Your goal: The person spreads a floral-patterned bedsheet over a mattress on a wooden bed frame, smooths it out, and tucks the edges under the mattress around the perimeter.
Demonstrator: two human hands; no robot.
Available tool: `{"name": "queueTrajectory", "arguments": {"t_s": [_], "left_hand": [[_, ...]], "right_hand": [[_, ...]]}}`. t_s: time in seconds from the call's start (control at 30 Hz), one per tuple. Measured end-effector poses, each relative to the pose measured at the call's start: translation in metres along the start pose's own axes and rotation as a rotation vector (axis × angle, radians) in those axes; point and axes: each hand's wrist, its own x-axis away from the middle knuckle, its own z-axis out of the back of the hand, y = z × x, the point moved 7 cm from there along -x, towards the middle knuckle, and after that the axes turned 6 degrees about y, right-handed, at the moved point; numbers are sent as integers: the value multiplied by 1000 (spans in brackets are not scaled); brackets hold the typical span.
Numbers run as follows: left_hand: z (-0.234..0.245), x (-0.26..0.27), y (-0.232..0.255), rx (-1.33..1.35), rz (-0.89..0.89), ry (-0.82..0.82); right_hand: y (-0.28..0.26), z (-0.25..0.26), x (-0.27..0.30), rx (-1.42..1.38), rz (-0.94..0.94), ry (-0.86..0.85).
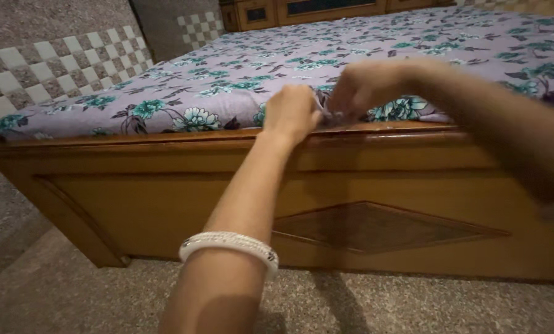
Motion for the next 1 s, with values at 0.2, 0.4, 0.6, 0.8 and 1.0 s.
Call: {"name": "queueTrajectory", "arguments": {"t_s": [0.2, 0.4, 0.6, 0.8, 1.0], "left_hand": [[11, 18, -48, -170, 109, -248], [-11, 28, -56, -219, 134, -372], [-11, 22, -56, -195, 135, -377], [-10, 23, -61, -124, 188, -403], [-16, 19, -58, -161, 68, -410]], "right_hand": [[-64, -39, -42, -134, 38, 137], [-65, -56, -62, -63, 70, 159], [-73, -63, -71, 93, 67, 268], [-85, -66, -75, 189, -48, 428], [-79, -68, -71, 129, -27, 417]]}}
